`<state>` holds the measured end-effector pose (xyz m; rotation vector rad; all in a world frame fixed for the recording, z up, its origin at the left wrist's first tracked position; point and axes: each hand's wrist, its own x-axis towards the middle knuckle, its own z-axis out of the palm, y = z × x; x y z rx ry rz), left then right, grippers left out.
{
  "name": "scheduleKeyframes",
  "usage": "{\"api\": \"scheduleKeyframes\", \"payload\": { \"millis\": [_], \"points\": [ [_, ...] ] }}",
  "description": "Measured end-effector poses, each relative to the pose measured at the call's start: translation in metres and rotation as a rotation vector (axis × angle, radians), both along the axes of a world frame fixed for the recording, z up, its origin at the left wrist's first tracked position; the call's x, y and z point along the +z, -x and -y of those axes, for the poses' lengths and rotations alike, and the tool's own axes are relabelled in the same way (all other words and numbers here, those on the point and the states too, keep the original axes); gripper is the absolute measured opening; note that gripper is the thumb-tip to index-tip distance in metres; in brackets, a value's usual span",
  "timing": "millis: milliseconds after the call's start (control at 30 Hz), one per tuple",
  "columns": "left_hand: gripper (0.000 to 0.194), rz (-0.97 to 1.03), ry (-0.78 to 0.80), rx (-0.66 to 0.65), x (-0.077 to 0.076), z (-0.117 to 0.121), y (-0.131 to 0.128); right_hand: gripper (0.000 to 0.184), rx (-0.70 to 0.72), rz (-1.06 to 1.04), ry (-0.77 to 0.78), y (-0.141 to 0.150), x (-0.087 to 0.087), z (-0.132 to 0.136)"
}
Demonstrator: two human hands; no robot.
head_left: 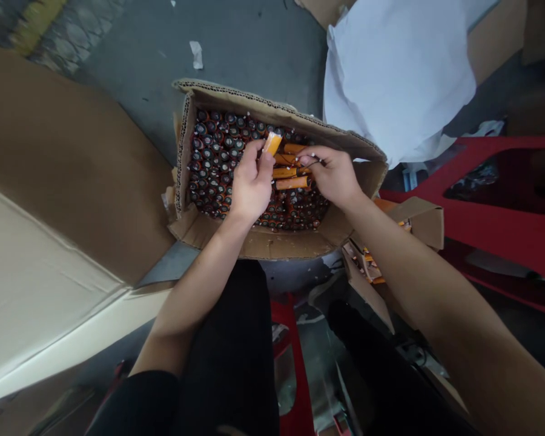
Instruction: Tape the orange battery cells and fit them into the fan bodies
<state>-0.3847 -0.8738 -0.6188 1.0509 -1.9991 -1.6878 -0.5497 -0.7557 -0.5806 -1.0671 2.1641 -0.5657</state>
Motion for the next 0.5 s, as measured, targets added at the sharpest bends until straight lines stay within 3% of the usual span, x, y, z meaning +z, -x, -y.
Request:
{"api": "scheduleKeyframes", "payload": {
  "millis": [133, 267, 400, 500],
  "points": [
    [0.053, -0.015, -0.017, 0.007, -0.002, -0.001, 0.0, 0.034, -0.132, 0.063, 0.055, -0.006, 0.021, -0.021],
    [0.05, -0.041, -0.187, -0.027, 0.005, -0.014, 0.001, 0.039, -0.366, 0.125, 0.055, -0.019, 0.06, -0.058],
    [0.042, -0.054, -0.316, -0.234, 0.046, -0.051, 0.008, 0.037, -0.61, 0.163, 0.035, -0.023, 0.114, -0.115],
    [0.038, -0.073, -0.455, -0.403, 0.09, -0.097, 0.024, 0.036, -0.701, -0.057, -0.046, -0.017, 0.15, -0.177]
  ]
}}
